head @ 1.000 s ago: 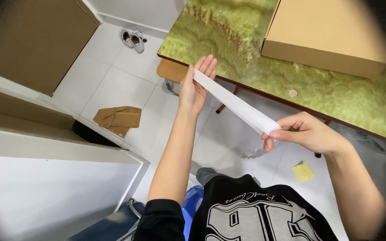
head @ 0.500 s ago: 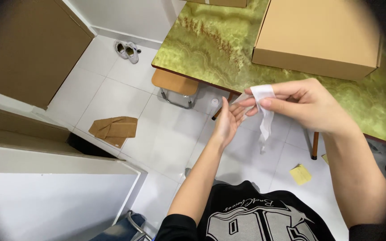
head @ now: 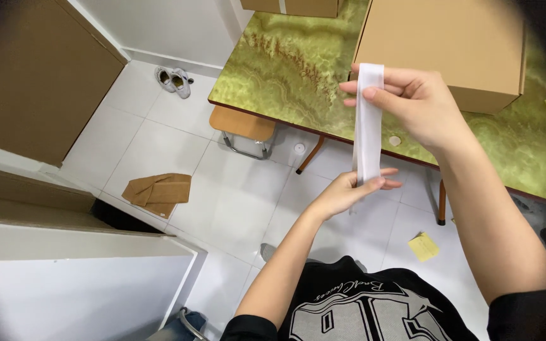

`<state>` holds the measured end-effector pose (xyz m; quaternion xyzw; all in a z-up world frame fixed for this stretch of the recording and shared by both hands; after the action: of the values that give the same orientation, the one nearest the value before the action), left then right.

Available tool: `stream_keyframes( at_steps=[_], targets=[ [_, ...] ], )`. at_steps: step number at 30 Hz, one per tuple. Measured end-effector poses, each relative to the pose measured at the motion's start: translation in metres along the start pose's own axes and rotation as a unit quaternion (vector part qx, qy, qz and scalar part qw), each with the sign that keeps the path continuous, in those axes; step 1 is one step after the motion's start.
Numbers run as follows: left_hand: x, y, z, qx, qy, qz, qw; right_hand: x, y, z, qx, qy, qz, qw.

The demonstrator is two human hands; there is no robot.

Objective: The person places a plastic bag into a cardboard box, closes the box, and ties a white ribbon around it. They then untie the ribbon, open the box, and remove a folded blue shirt wrapped in plastic. The person unfolds the shirt, places it on a hanger, and hangs it on a clothing rack.

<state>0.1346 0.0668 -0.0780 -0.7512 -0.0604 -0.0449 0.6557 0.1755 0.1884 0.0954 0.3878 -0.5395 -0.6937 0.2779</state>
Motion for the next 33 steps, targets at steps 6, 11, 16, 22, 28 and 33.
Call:
stream_keyframes(
  at_steps=[6,11,16,22,28,33],
  targets=[
    [0.005,-0.013,-0.006,-0.038,0.076,0.015,0.996,-0.016,-0.082,0.033,0.062,-0.069,0.073,0.993],
    [0.006,-0.072,-0.014,0.025,0.060,-0.066,0.996,0.005,-0.246,0.008,0.195,-0.089,-0.012,0.977],
    [-0.007,-0.084,-0.007,0.070,0.020,-0.094,0.993,0.055,-0.323,-0.047,0.273,-0.102,0.127,0.948],
    [-0.033,-0.097,0.014,0.138,-0.006,-0.185,0.973,0.094,-0.219,-0.073,0.306,-0.054,0.160,0.937],
    [-0.072,-0.090,0.033,0.164,-0.114,-0.299,0.933,0.084,-0.210,-0.086,0.243,0.005,0.068,0.968],
    [-0.076,-0.084,0.042,0.115,-0.158,-0.352,0.916,0.080,-0.244,-0.089,0.154,0.013,0.103,0.983]
  ],
)
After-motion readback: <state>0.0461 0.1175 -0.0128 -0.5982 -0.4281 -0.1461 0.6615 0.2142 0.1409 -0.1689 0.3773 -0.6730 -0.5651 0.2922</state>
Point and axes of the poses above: each hand's wrist, its own z-axis towards the middle knuckle, its own x-axis out of the palm, y = z × x, the point moved 5 cm from there along z, towards the middle knuckle, and after that the axes turned 4 degrees about -z, right-handed, at the moved point
